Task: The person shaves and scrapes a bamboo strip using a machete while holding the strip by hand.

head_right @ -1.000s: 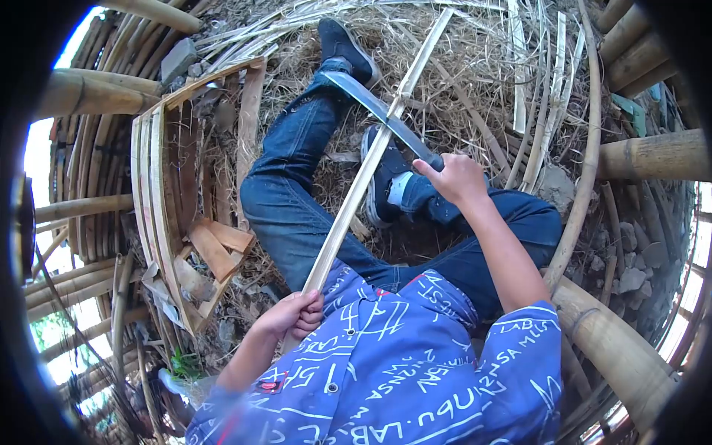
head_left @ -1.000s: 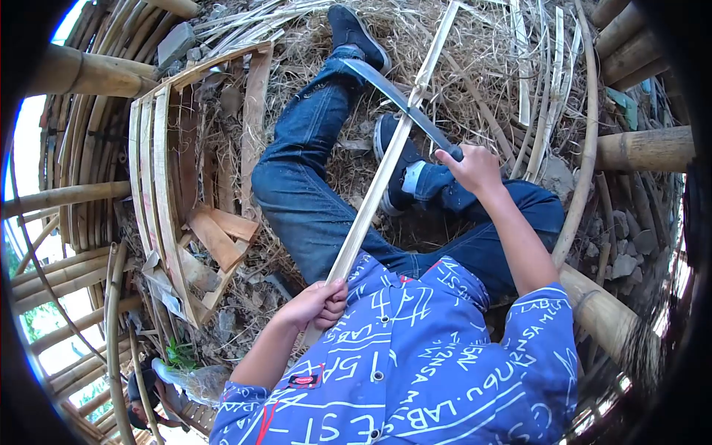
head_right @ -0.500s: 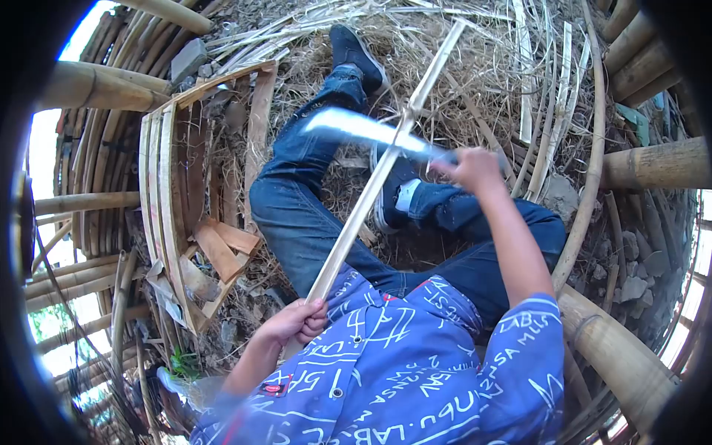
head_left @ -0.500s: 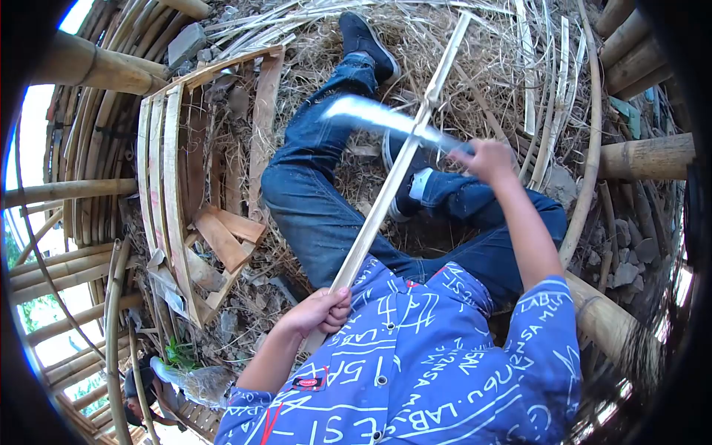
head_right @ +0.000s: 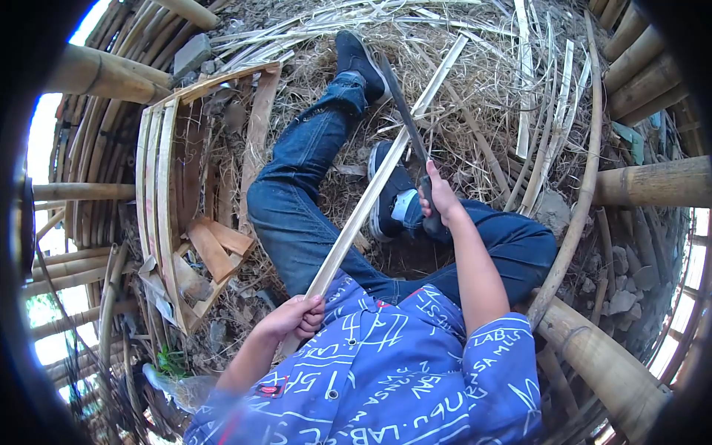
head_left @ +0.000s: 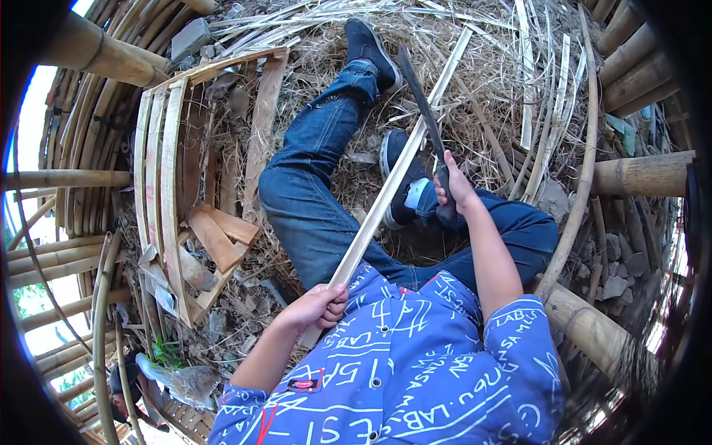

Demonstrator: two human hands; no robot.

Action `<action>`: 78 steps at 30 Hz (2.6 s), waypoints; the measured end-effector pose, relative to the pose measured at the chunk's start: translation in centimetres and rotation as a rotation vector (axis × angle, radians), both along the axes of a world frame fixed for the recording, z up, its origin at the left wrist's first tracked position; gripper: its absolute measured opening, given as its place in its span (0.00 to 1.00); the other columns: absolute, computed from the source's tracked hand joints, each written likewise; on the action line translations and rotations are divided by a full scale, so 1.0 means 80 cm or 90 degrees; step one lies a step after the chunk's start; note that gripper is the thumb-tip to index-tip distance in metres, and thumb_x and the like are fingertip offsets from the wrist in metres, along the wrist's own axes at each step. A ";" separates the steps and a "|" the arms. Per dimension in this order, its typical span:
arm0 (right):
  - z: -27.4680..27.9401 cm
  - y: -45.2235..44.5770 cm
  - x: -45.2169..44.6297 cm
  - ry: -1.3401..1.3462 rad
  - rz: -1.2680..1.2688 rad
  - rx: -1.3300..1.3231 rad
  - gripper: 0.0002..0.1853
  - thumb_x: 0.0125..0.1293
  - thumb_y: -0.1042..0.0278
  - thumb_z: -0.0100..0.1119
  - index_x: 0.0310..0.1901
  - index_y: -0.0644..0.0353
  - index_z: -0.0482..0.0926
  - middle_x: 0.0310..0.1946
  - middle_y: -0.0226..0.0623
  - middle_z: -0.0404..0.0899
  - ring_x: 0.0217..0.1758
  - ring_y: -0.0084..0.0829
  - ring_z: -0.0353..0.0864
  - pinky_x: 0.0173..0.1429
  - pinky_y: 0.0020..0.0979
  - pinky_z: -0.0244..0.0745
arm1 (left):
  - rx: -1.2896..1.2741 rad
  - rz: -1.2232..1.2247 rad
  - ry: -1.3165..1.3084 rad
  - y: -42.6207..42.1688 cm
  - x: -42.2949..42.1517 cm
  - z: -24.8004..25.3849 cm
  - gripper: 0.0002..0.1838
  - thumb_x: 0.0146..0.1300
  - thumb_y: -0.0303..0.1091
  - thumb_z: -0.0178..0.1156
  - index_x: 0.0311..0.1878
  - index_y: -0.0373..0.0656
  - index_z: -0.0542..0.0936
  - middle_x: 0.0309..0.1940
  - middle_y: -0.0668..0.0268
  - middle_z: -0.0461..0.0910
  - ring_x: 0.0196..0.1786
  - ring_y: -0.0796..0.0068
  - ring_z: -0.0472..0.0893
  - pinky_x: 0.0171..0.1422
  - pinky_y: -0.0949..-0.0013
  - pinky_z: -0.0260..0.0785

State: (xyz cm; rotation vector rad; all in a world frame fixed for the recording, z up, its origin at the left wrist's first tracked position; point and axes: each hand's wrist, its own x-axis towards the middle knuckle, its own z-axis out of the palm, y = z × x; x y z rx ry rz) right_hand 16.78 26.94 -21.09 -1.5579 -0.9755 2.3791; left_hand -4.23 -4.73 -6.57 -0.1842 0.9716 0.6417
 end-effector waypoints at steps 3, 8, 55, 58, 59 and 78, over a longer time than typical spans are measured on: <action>0.012 -0.006 -0.012 -0.038 0.001 0.036 0.38 0.63 0.22 0.43 0.20 0.57 0.69 0.12 0.28 0.67 0.11 0.22 0.66 0.17 0.25 0.62 | -0.002 0.006 0.009 0.001 -0.006 0.002 0.19 0.77 0.48 0.44 0.28 0.51 0.62 0.18 0.81 0.52 0.17 0.89 0.49 0.17 0.81 0.39; 0.026 -0.021 0.004 -0.200 0.165 0.365 0.41 0.63 0.25 0.48 0.18 0.64 0.75 0.15 0.40 0.76 0.16 0.33 0.78 0.23 0.34 0.71 | -0.004 0.002 0.012 0.003 -0.006 0.007 0.18 0.78 0.46 0.43 0.29 0.51 0.63 0.17 0.81 0.52 0.16 0.89 0.49 0.17 0.81 0.41; 0.092 0.068 0.056 -0.437 0.556 1.098 0.38 0.52 0.20 0.55 0.20 0.56 0.77 0.17 0.43 0.79 0.23 0.42 0.83 0.31 0.41 0.77 | -0.020 0.007 -0.054 0.010 -0.004 0.016 0.20 0.78 0.48 0.42 0.27 0.52 0.61 0.16 0.82 0.51 0.16 0.90 0.49 0.15 0.80 0.38; 0.083 0.061 0.051 -0.460 0.537 1.121 0.39 0.53 0.19 0.52 0.22 0.56 0.77 0.17 0.43 0.79 0.24 0.42 0.84 0.30 0.39 0.77 | -0.020 0.001 -0.061 0.009 -0.006 0.024 0.20 0.78 0.48 0.42 0.27 0.52 0.61 0.16 0.82 0.50 0.16 0.90 0.49 0.16 0.80 0.38; 0.070 0.075 0.053 -0.536 0.500 1.048 0.39 0.54 0.18 0.50 0.23 0.56 0.78 0.18 0.43 0.80 0.25 0.42 0.85 0.30 0.39 0.77 | -0.026 0.002 -0.058 0.006 -0.006 0.031 0.19 0.78 0.47 0.42 0.28 0.51 0.62 0.16 0.82 0.50 0.16 0.90 0.49 0.16 0.80 0.39; 0.078 0.074 0.030 -0.511 0.477 1.123 0.39 0.53 0.19 0.52 0.26 0.56 0.80 0.20 0.41 0.81 0.25 0.41 0.85 0.30 0.39 0.78 | -0.022 0.033 -0.067 0.017 -0.006 0.028 0.19 0.77 0.47 0.43 0.29 0.50 0.62 0.16 0.82 0.49 0.16 0.89 0.49 0.16 0.80 0.39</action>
